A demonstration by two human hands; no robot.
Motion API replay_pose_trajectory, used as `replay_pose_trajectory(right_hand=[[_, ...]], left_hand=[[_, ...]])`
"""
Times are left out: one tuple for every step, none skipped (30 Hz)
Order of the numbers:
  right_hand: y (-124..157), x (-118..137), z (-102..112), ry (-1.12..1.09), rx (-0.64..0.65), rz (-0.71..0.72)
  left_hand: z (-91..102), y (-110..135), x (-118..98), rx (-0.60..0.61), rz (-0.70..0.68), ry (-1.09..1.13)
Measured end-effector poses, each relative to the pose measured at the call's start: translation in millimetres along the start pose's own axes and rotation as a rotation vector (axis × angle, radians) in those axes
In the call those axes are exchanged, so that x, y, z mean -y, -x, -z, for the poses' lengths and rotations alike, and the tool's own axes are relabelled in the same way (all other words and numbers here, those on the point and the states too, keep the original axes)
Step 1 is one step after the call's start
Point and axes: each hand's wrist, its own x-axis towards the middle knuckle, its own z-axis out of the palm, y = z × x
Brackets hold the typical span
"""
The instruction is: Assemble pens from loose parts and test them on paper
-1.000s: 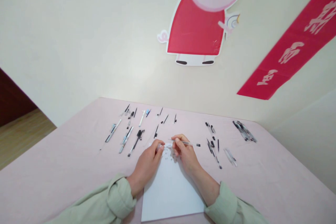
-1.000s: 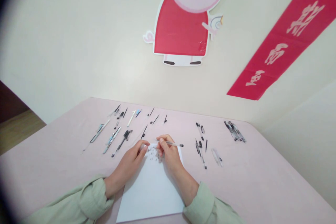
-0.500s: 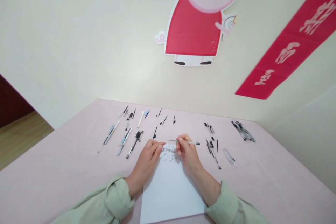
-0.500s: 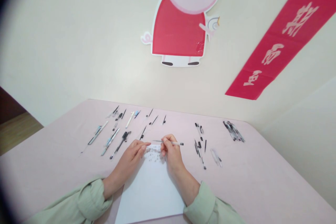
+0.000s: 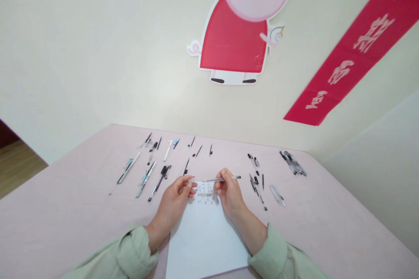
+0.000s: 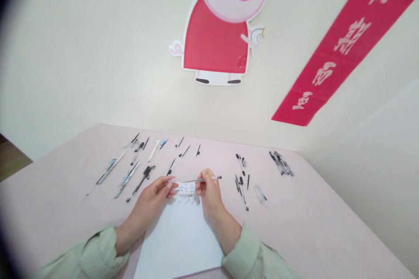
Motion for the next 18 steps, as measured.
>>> replay_pose_trajectory(right_hand=[[-0.4,-0.1,0.3,0.004,-0.001,0.000],[-0.6,-0.2,0.5,0.003,-0.002,-0.001],[-0.8,-0.3,0.7,0.002,-0.004,-0.001],[-1.0,-0.5,0.7,0.002,-0.007,-0.001],[-1.0,-0.6,0.6,0.003,-0.010,0.000],[-1.0,-0.7,0.4,0.006,-0.012,0.000],[-0.8,-0.7,0.1,0.011,-0.012,-0.002],[-0.6,-0.5,-0.4,0.018,-0.007,-0.005],[-0.1,-0.2,-1.1,0.028,-0.001,-0.009],[0.4,0.4,-1.8,0.040,0.007,-0.015],[1.2,1.1,-2.7,0.054,0.016,-0.022],[1.9,2.0,-3.6,0.067,0.022,-0.028],[2.8,2.9,-4.4,0.080,0.025,-0.033],[3.5,3.8,-5.2,0.090,0.027,-0.037],[4.1,4.7,-5.7,0.097,0.028,-0.037],[4.5,5.3,-6.1,0.102,0.030,-0.036],[4.6,5.6,-6.3,0.106,0.031,-0.033],[4.6,5.7,-6.3,0.112,0.034,-0.031]], left_hand=[[-0.3,0.2,-1.6,0.004,0.004,0.011],[-0.7,0.7,-3.3,0.005,0.006,0.018],[-1.2,1.3,-5.0,0.008,0.005,0.021],[-1.6,2.0,-6.4,0.014,0.002,0.019],[-2.0,2.7,-7.3,0.024,-0.004,0.012],[-2.4,3.4,-7.7,0.036,-0.012,0.001],[-2.6,4.0,-7.8,0.052,-0.017,-0.013],[-2.8,4.5,-7.6,0.067,-0.020,-0.027],[-2.9,5.0,-7.4,0.082,-0.021,-0.040],[-2.9,5.4,-7.1,0.099,-0.020,-0.052],[-2.9,5.8,-7.1,0.115,-0.019,-0.062],[-2.8,6.0,-7.2,0.132,-0.019,-0.071],[-2.7,6.2,-7.4,0.145,-0.020,-0.077],[-2.6,6.4,-7.8,0.155,-0.021,-0.081],[-2.6,6.5,-8.2,0.163,-0.021,-0.083],[-2.6,6.6,-8.7,0.166,-0.020,-0.083],[-2.8,6.8,-9.1,0.172,-0.021,-0.081],[-3.0,7.0,-9.5,0.182,-0.021,-0.078]])
